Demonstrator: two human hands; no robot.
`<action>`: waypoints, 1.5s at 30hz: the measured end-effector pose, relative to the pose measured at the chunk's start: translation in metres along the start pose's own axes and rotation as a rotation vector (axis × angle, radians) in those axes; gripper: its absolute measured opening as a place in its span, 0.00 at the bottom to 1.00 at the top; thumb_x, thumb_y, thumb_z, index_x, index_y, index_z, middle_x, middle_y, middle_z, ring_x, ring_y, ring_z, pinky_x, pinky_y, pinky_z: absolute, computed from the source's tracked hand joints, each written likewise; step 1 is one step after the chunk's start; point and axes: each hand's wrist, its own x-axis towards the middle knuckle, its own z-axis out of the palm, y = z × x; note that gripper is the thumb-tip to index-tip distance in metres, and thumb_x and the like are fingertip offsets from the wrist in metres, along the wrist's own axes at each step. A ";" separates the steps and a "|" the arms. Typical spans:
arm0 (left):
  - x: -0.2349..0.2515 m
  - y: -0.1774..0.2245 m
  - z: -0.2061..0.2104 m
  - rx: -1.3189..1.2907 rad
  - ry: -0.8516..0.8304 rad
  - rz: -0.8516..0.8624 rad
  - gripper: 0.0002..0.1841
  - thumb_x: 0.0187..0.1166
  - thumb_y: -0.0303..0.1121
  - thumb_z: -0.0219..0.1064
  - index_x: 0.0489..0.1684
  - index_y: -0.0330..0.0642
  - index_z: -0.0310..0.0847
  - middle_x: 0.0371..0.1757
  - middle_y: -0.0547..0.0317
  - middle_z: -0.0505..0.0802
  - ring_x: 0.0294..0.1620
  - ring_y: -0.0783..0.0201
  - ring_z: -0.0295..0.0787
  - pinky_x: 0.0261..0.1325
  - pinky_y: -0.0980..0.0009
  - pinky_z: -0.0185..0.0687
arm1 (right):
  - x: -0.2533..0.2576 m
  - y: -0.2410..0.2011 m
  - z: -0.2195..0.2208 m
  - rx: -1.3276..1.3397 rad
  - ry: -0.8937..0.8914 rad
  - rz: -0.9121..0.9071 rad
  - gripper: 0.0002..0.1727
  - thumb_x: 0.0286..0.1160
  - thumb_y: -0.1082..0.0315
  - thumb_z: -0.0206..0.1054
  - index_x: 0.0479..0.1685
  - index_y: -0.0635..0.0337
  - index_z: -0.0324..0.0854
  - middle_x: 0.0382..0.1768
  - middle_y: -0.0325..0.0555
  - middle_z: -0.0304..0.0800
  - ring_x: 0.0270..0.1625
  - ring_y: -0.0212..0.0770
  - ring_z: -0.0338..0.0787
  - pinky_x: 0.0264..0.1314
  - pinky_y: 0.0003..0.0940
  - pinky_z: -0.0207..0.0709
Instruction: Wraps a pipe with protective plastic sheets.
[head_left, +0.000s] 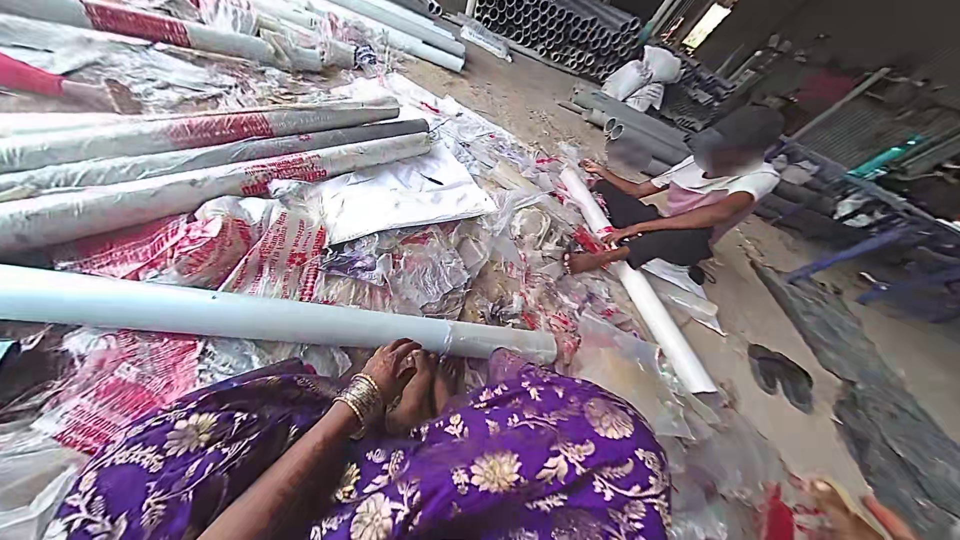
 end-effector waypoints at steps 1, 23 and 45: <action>0.002 0.005 -0.007 -0.141 0.054 0.028 0.24 0.84 0.31 0.65 0.78 0.33 0.74 0.81 0.33 0.78 0.80 0.39 0.77 0.82 0.45 0.69 | 0.007 -0.013 0.025 -0.013 -0.158 -0.155 0.34 0.75 0.74 0.70 0.78 0.80 0.61 0.59 0.62 0.81 0.45 0.21 0.80 0.46 0.17 0.75; 0.095 -0.054 0.014 -0.650 0.526 -0.316 0.11 0.80 0.28 0.59 0.55 0.32 0.74 0.38 0.62 0.85 0.31 0.75 0.86 0.39 0.77 0.86 | -0.110 0.071 0.376 -0.516 -1.108 -0.558 0.15 0.75 0.79 0.61 0.54 0.65 0.92 0.61 0.62 0.90 0.48 0.62 0.95 0.48 0.60 0.87; 0.178 -0.062 0.011 0.308 0.169 -0.318 0.17 0.85 0.33 0.61 0.64 0.31 0.82 0.65 0.32 0.88 0.69 0.34 0.85 0.70 0.37 0.76 | -0.010 0.136 0.347 -0.831 -0.989 -0.487 0.13 0.80 0.71 0.66 0.56 0.69 0.88 0.67 0.65 0.85 0.55 0.66 0.93 0.56 0.61 0.85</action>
